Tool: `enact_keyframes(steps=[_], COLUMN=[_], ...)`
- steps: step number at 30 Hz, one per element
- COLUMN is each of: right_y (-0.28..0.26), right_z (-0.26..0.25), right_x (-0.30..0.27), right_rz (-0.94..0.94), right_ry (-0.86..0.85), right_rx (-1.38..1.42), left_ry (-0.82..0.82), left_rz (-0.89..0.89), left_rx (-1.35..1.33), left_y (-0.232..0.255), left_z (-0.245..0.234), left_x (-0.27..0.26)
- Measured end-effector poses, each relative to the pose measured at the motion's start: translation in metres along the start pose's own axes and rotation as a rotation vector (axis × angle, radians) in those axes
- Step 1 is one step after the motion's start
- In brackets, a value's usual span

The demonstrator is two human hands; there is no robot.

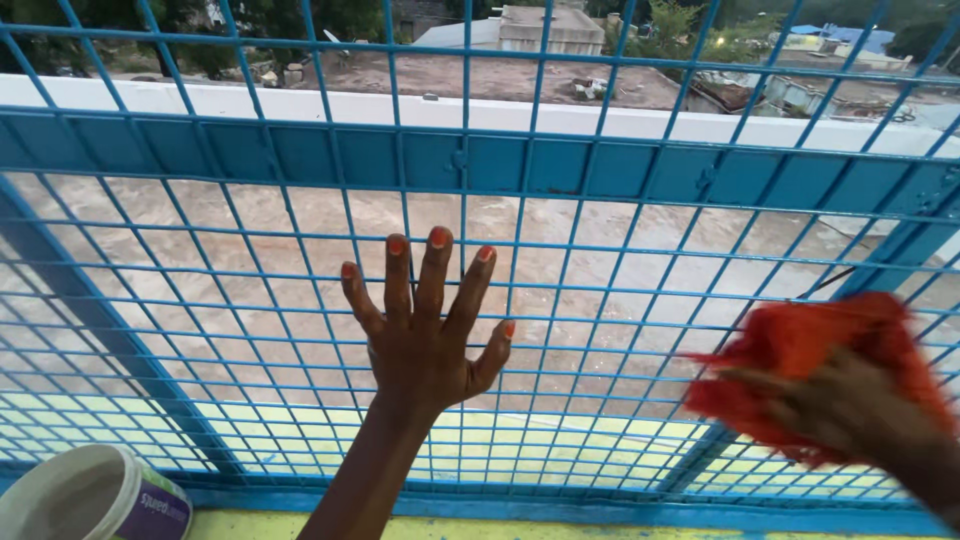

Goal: The person wipes a blue metal grid fence with a red cloth. They repeatedly dip the cloth into a white bucket of water and wipe different sections of the fence.

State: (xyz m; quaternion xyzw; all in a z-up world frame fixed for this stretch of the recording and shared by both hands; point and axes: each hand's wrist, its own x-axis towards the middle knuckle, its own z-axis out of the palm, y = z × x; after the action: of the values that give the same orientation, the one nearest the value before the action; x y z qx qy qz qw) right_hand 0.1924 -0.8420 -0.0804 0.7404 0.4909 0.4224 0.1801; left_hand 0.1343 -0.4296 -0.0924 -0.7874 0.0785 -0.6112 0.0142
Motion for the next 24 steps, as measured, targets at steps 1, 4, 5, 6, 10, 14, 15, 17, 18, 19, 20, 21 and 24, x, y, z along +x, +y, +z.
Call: enact_keyframes(steps=[1,4,5,6,10,14,15,17,18,19,20,21,24], right_y=[0.006,0.002,-0.006,-0.015,-0.057,-0.085,-0.092,-0.109,-0.112,-0.112,-0.109,-0.106,-0.050], right_z=[0.001,0.013,0.018,0.020,0.023,0.021,0.024,0.036,0.040,0.042,0.043,0.041,0.014], right_x=[-0.007,0.002,0.014,0.028,0.086,0.105,0.109,0.126,0.129,0.126,0.121,0.109,0.051], right_rz=[0.032,0.106,0.122,0.134,0.145,0.194,0.189,-0.104,-0.259,-0.280,-0.301,-0.326,-0.309], right_ry=[-0.006,-0.033,-0.041,-0.047,-0.067,-0.052,-0.031,-0.472,-0.686,-0.547,-0.408,-0.274,-0.388], right_rx=[0.001,0.023,0.034,0.046,0.096,0.162,0.206,0.218,0.221,0.199,0.177,0.164,-0.046], left_ry=[-0.004,0.010,0.004,-0.002,-0.028,0.000,0.014,0.026,0.025,0.018,-0.012,-0.050,-0.087], left_rz=[-0.009,-0.015,-0.019,-0.024,-0.024,-0.029,-0.035,-0.035,-0.030,-0.022,0.022,0.059,0.081], left_rx=[0.012,0.004,-0.002,-0.007,-0.040,-0.064,-0.062,-0.063,-0.066,-0.072,-0.088,-0.105,-0.179], left_y=[0.001,0.004,0.004,0.004,-0.002,0.000,0.001,0.002,0.002,0.001,-0.003,-0.009,-0.046], left_z=[0.001,0.003,0.004,0.004,0.001,0.001,0.000,-0.002,-0.003,-0.004,-0.005,-0.009,-0.034], left_x=[-0.001,-0.001,-0.001,0.000,-0.002,-0.002,-0.001,0.000,0.000,-0.001,-0.003,-0.009,-0.026])
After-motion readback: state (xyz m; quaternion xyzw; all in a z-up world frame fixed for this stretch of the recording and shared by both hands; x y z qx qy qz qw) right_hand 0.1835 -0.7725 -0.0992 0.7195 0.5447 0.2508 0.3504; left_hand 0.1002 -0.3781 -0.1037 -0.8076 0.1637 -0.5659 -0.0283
